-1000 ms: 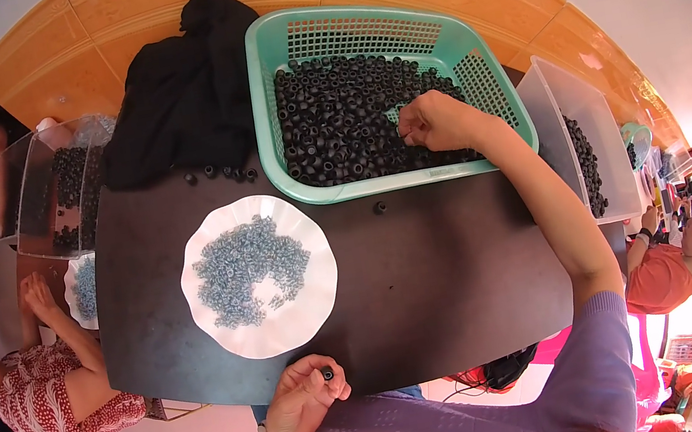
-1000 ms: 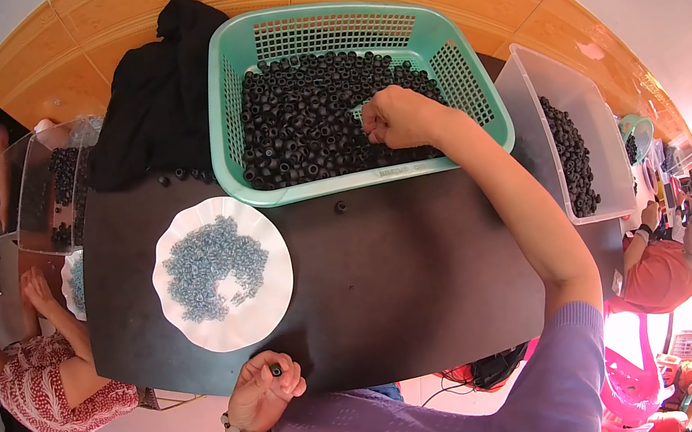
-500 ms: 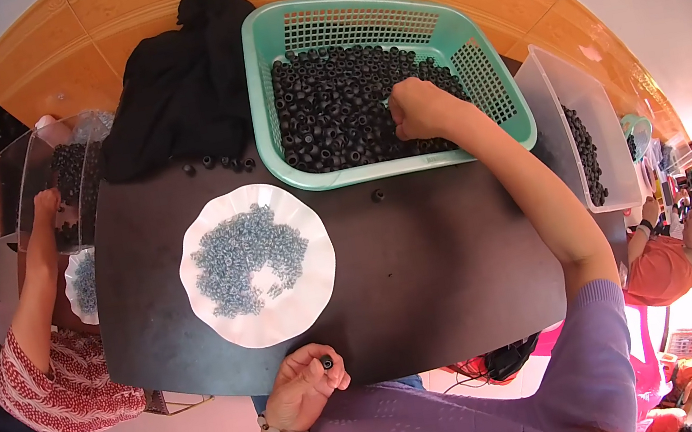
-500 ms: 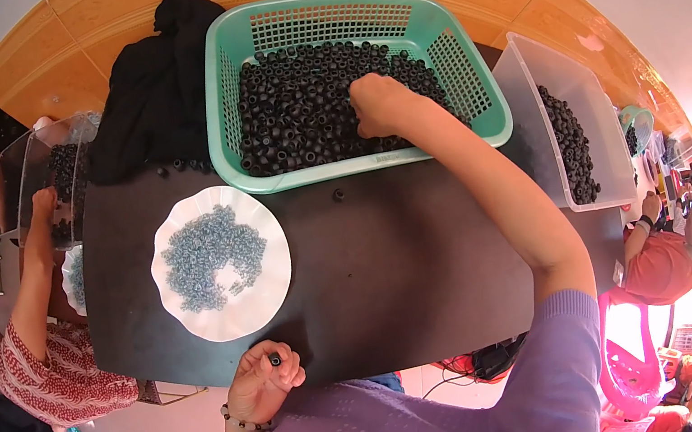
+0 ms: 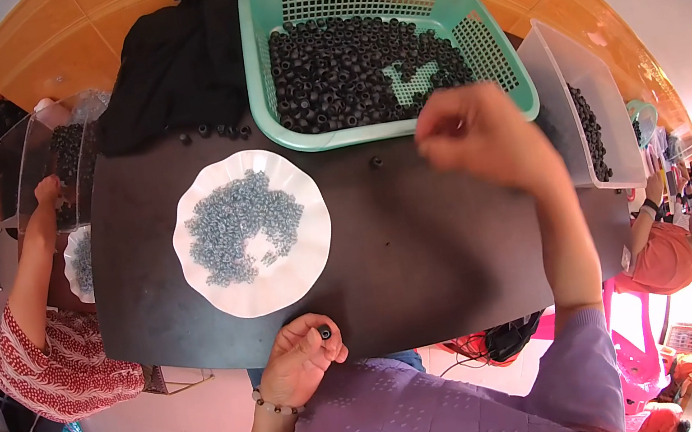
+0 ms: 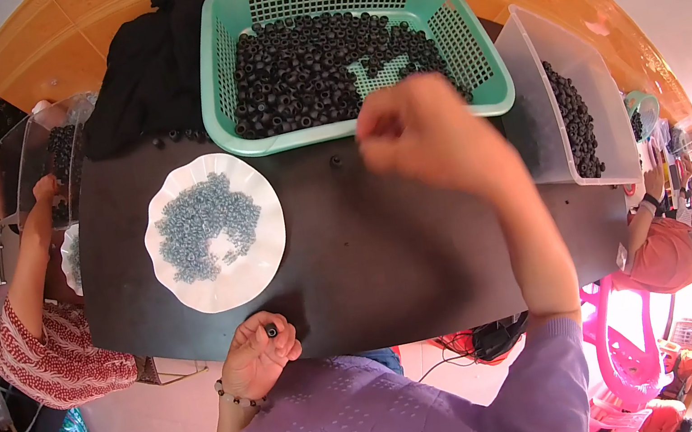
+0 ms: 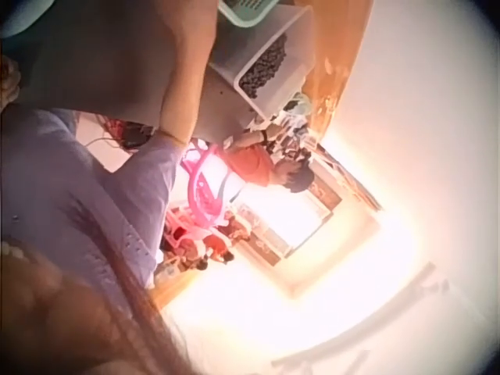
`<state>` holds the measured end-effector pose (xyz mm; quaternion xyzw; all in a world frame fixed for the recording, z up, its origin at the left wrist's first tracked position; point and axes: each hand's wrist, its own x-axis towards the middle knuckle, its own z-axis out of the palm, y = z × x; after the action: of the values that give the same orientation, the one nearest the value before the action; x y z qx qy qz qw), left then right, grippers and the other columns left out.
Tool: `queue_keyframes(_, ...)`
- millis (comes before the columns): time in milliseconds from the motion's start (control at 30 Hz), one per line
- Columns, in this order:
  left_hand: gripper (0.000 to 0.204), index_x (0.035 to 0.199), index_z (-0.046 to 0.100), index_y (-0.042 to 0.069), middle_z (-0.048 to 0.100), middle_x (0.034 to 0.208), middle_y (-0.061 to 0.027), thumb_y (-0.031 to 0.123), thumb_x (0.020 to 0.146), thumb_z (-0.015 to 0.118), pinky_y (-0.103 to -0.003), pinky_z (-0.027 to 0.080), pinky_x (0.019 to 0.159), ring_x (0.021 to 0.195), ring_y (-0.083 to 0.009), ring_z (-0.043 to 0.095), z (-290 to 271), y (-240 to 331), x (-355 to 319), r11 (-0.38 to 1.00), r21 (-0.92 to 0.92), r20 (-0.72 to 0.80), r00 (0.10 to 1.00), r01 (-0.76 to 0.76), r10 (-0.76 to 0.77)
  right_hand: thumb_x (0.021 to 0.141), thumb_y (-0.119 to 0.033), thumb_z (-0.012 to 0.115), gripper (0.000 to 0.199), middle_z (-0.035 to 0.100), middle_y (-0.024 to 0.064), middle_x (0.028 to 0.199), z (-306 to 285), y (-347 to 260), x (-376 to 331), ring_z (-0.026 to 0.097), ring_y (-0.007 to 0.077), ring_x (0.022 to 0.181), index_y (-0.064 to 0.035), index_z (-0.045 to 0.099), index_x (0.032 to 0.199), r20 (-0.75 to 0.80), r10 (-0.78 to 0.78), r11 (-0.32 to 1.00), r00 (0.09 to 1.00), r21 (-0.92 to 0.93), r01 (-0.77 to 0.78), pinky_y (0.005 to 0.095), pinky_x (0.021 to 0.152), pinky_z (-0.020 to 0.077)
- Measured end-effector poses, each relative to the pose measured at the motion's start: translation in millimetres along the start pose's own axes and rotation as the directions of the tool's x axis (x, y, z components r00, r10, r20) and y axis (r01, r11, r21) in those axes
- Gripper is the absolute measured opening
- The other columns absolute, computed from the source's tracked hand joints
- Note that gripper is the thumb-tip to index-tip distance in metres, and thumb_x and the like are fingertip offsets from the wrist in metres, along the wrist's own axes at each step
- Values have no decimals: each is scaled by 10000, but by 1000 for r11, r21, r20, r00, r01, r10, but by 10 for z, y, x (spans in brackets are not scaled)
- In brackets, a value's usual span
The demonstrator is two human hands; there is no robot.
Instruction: Sorting and inspecting small black items, such as seeds or electronic components, at a manual workstation.
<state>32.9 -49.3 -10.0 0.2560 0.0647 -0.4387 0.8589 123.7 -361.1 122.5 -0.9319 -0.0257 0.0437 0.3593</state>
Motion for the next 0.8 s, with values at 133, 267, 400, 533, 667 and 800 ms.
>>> queue_keyframes(133,281,970,578,13,526,774,-37,283,899,610,-298,380,651,724,-137,464,71,0,34,1000,9,-10,1000,5,-5,717,-68,638,109,614,139,720,758,152,-280,614,287,664,-8,628,809,86,-154,941,984,-293,172,387,624,498)
queue_keyframes(267,272,967,580,10,532,778,-40,273,902,607,-299,377,645,725,-136,465,62,-15,40,1000,10,-24,1000,9,-9,739,-107,666,149,604,143,792,1174,283,-342,601,351,791,-17,620,848,17,-180,912,983,-372,174,423,692,499)
queue_keyframes(400,274,972,579,9,532,789,-42,271,901,609,-301,378,642,725,-135,465,61,-17,14,1000,18,-13,1000,5,-4,782,-131,663,189,596,146,827,1132,208,-389,598,334,824,-29,624,936,-22,-218,933,976,-297,202,414,706,497)
queue_keyframes(533,276,975,578,7,530,801,-43,271,900,610,-303,378,642,721,-139,464,45,-1,23,1000,14,7,1000,6,-6,805,-129,655,173,615,154,804,845,135,-382,611,328,746,-22,638,941,9,-170,960,985,-225,168,406,662,498)
queue_keyframes(667,281,974,580,8,529,808,-47,276,896,614,-306,376,637,717,-145,462,15,15,38,1000,-12,28,999,19,-19,819,-69,640,79,634,119,754,275,37,-194,613,232,669,6,650,842,40,-231,969,972,-81,234,320,596,480)
queue_keyframes(800,290,974,578,9,523,798,-50,285,894,615,-308,373,632,710,-149,461,-31,26,-4,999,-35,25,1000,5,-4,908,-187,599,194,613,-13,772,-264,261,346,542,49,662,3,638,908,-52,71,964,996,260,-55,208,603,465)
